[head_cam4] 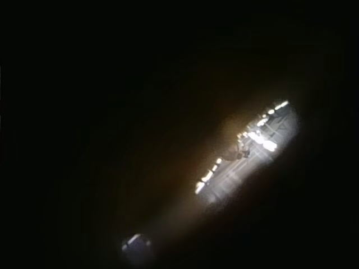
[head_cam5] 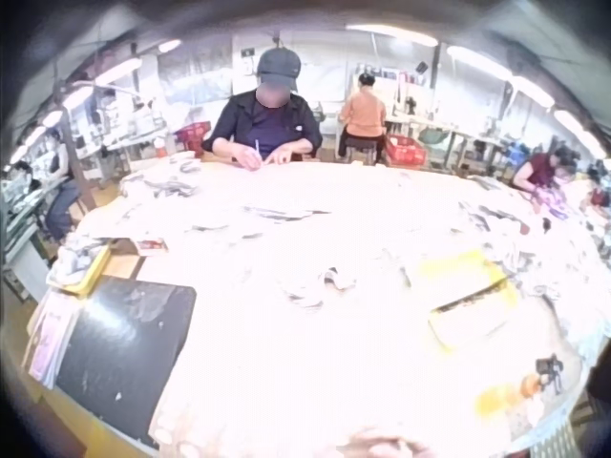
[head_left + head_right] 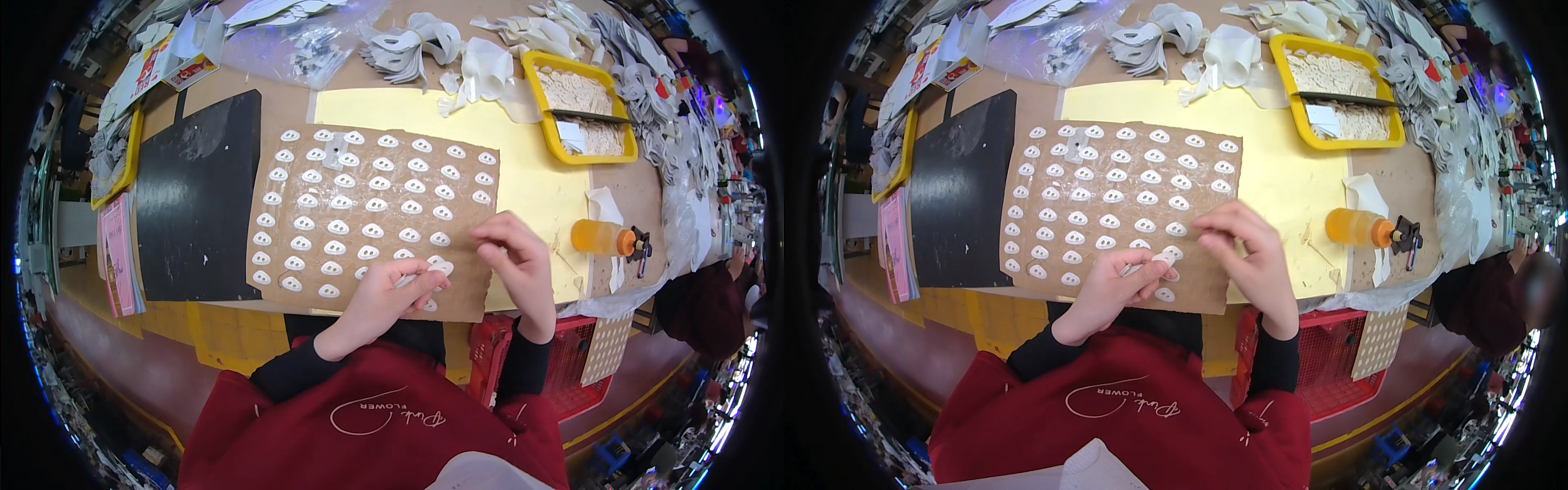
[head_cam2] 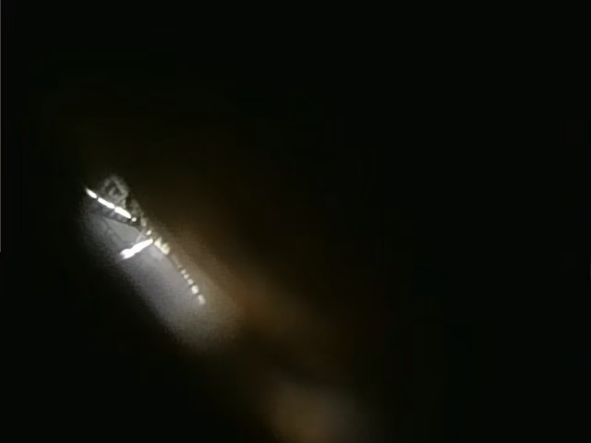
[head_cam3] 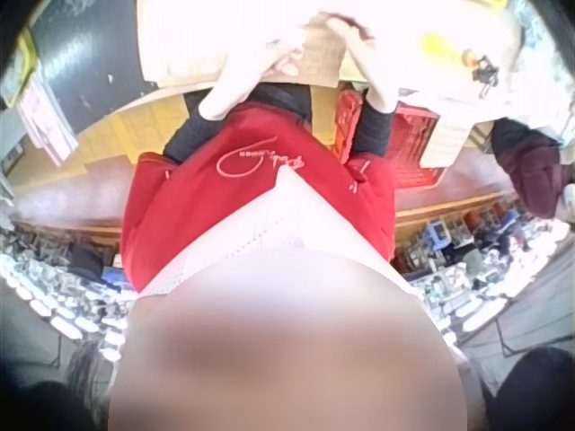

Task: The person places small white circular pieces with black dots onto a brown cardboard sheet in neat rows. They then pick up a yellow squeeze bottle and apply a small amount of liquid onto each piece. The person works at a table in a workshop with other workers visible in the background.

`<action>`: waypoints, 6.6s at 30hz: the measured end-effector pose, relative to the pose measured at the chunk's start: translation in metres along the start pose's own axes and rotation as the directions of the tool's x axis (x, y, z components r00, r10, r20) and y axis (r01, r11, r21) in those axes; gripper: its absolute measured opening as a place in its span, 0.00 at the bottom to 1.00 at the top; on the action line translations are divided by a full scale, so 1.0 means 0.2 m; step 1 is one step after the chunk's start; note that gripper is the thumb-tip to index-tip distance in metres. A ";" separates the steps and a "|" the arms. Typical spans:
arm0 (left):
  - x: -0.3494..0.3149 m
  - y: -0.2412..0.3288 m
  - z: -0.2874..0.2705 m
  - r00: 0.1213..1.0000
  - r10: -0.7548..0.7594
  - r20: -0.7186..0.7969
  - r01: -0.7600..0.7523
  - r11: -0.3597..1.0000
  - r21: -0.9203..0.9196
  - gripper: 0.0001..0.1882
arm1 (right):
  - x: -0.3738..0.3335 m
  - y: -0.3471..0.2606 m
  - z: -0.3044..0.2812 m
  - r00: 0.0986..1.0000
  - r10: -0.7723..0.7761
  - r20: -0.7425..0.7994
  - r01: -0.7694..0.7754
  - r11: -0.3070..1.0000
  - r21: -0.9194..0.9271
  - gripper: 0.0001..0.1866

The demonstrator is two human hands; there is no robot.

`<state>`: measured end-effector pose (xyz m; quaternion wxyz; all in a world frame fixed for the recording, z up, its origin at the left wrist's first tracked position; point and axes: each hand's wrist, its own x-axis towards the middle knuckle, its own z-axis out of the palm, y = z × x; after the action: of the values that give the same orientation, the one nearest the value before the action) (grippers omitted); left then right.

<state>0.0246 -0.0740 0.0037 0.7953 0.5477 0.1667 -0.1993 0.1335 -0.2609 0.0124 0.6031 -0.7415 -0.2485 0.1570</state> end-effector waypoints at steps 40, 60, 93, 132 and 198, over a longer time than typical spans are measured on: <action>0.00 -0.03 0.01 1.000 0.029 -0.005 -0.030 0.978 -0.205 0.15 | 0.00 0.18 0.06 0.955 -0.136 -0.263 -0.056 0.790 -0.610 0.06; -0.01 -0.03 -0.01 0.975 -0.035 0.218 0.083 0.973 -0.216 0.17 | -0.21 -0.06 0.12 0.999 -0.017 -0.031 0.011 0.983 -0.186 0.09; -0.03 0.03 0.00 1.000 -0.017 0.010 0.020 0.925 -0.380 0.25 | -0.22 0.17 0.10 0.904 0.170 -0.392 -0.261 0.946 -0.191 0.05; -0.03 -0.06 0.03 0.998 0.040 -0.053 -0.041 0.999 -0.032 0.05 | -0.26 0.02 0.09 0.919 0.247 -0.306 -0.256 0.967 0.010 0.06; -0.13 0.02 -0.12 0.985 0.124 0.122 -0.104 0.981 -0.162 0.13 | -0.35 0.03 0.15 0.906 0.334 -0.260 -0.400 0.878 -0.264 0.05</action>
<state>0.0038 -0.0475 0.0114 0.8548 0.4786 0.0975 -0.1754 0.0615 -0.2760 -0.0051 0.4600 -0.8731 -0.0603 0.1501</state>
